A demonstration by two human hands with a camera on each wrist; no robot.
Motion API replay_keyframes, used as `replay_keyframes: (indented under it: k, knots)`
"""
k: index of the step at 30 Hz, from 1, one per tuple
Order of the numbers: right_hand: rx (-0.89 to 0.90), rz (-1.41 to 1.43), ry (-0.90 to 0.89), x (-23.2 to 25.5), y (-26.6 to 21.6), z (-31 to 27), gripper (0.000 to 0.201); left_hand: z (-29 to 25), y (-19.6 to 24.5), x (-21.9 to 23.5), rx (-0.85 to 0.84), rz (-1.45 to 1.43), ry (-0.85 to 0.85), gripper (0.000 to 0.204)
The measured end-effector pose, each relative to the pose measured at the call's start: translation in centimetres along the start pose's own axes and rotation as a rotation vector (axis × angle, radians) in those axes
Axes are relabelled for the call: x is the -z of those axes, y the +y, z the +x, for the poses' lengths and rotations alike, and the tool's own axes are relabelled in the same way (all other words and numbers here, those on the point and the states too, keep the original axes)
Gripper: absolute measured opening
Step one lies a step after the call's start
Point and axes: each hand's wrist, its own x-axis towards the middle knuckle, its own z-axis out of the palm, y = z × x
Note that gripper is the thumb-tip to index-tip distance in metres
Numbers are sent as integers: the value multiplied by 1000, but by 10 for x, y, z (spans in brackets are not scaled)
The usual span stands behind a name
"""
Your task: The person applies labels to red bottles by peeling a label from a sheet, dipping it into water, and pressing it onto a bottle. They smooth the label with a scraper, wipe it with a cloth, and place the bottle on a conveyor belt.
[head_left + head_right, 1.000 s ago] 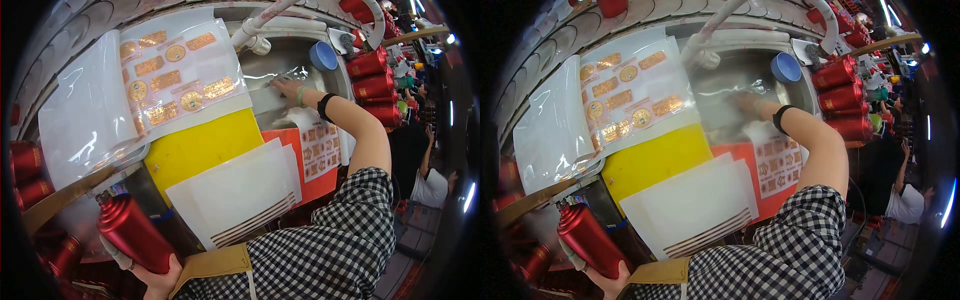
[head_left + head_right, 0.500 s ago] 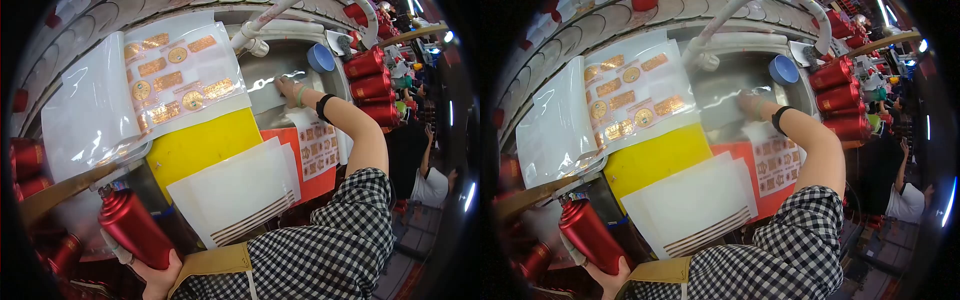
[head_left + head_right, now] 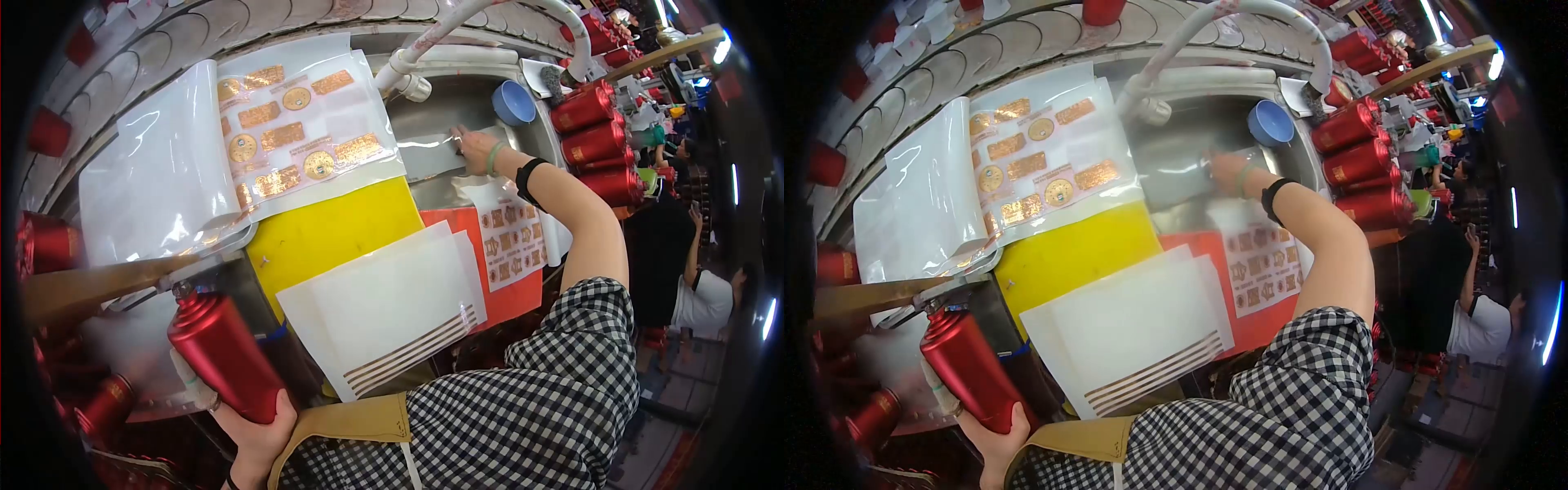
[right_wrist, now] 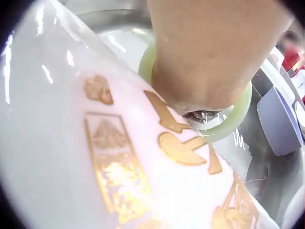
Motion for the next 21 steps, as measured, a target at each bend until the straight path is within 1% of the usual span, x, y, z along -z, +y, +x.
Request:
replay_keyframes:
  k: [2, 3, 4, 6, 7, 9, 10, 11, 12, 13, 14, 15, 16, 19, 21]
  knots:
    - [65, -18, 24, 29, -18, -21, 84, 9, 8, 3, -18, 22, -22, 120]
    - [136, -26, 158, 0, 4, -6, 82, 17, 19, 3, -77, 34, 5, 119]
    - [135, -30, 162, 4, 2, -9, 82, 23, 27, 3, -134, 44, 30, 118]
    - [99, 52, 185, 14, -2, -19, 73, 28, 32, 1, -169, 48, 57, 118]
    - [99, 46, 192, 21, -4, -25, 73, 29, 33, 1, -200, 54, 78, 118]
    - [124, 56, 226, 31, -8, -36, 63, 30, 33, -2, -189, 4, 89, 119]
    - [124, 51, 233, 32, -9, -38, 63, 31, 34, -2, -174, -43, 91, 120]
    - [118, 60, 253, 32, -8, -40, 59, 31, 35, -2, -180, -45, 98, 120]
    - [112, 69, 270, 31, -7, -42, 54, 31, 38, -2, -146, -71, 83, 121]
    - [111, 65, 277, 26, -3, -43, 54, 31, 39, -1, -112, -97, 68, 121]
    - [127, 66, 304, 21, 0, -44, 54, 31, 39, -1, -118, -99, 73, 121]
    - [142, 67, 330, 22, 0, -47, 55, 31, 36, -2, -157, -80, 90, 120]
    - [141, 63, 337, 23, 0, -50, 55, 31, 34, -3, -196, -59, 106, 119]
    - [131, 61, 306, 33, -3, -59, 56, 32, 31, -5, -187, -103, 105, 118]
    - [98, 49, 254, 42, -4, -67, 57, 33, 34, -6, -196, -152, 109, 117]
